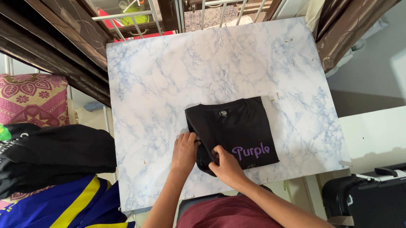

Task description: The person folds a black shirt on a marble-topped table and places it into an open suitcase.

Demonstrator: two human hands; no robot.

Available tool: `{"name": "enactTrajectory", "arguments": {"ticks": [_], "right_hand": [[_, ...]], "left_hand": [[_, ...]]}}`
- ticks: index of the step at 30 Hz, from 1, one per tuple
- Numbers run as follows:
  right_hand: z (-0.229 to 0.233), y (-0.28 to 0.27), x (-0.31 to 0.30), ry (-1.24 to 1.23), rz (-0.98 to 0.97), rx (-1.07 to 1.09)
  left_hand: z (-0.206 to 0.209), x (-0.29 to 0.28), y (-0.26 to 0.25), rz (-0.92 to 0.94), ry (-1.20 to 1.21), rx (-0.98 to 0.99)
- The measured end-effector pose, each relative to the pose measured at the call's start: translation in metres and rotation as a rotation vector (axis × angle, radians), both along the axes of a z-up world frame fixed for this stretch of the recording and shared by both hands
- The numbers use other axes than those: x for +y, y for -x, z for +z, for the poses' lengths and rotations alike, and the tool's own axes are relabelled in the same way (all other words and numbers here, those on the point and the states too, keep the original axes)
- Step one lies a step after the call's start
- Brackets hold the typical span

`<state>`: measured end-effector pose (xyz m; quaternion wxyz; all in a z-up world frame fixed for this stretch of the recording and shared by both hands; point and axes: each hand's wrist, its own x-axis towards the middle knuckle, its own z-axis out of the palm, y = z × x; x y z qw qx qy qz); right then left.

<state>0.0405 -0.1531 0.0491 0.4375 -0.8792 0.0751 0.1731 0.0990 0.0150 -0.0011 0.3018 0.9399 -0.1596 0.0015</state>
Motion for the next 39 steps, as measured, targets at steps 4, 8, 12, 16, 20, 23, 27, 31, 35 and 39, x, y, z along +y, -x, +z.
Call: {"name": "enactTrajectory", "arguments": {"ticks": [4,8,12,16,20,23,27,31,35,39], "right_hand": [[0.003,-0.001,0.0,-0.023,-0.006,0.015],[0.004,-0.003,0.0,-0.009,-0.008,0.038],[0.004,-0.003,0.002,-0.022,0.002,0.016],[0.003,-0.002,0.004,0.002,0.012,-0.013],[0.001,-0.002,0.004,-0.019,0.017,-0.038],[-0.002,-0.002,0.004,-0.005,0.025,-0.002],[-0.007,-0.005,0.005,0.014,0.063,-0.042],[-0.007,-0.007,0.004,-0.029,0.051,0.044],[-0.02,-0.007,0.004,-0.099,0.001,0.003],[-0.03,-0.01,-0.003,-0.184,0.017,0.149]], "left_hand": [[0.02,0.006,0.011,-0.029,0.113,-0.052],[0.04,0.005,0.021,-0.047,0.053,-0.011],[0.046,-0.002,0.025,-0.027,-0.114,0.072],[0.043,-0.009,0.032,-0.017,-0.21,0.133],[0.032,-0.012,0.033,0.005,-0.265,0.166],[0.018,-0.014,0.032,0.015,-0.279,0.138],[0.006,-0.013,0.032,0.036,-0.195,0.098],[0.015,-0.01,0.028,0.032,-0.131,0.207],[0.018,0.001,0.022,-0.026,-0.106,0.318],[-0.009,0.01,0.008,0.084,0.153,0.292]]}}
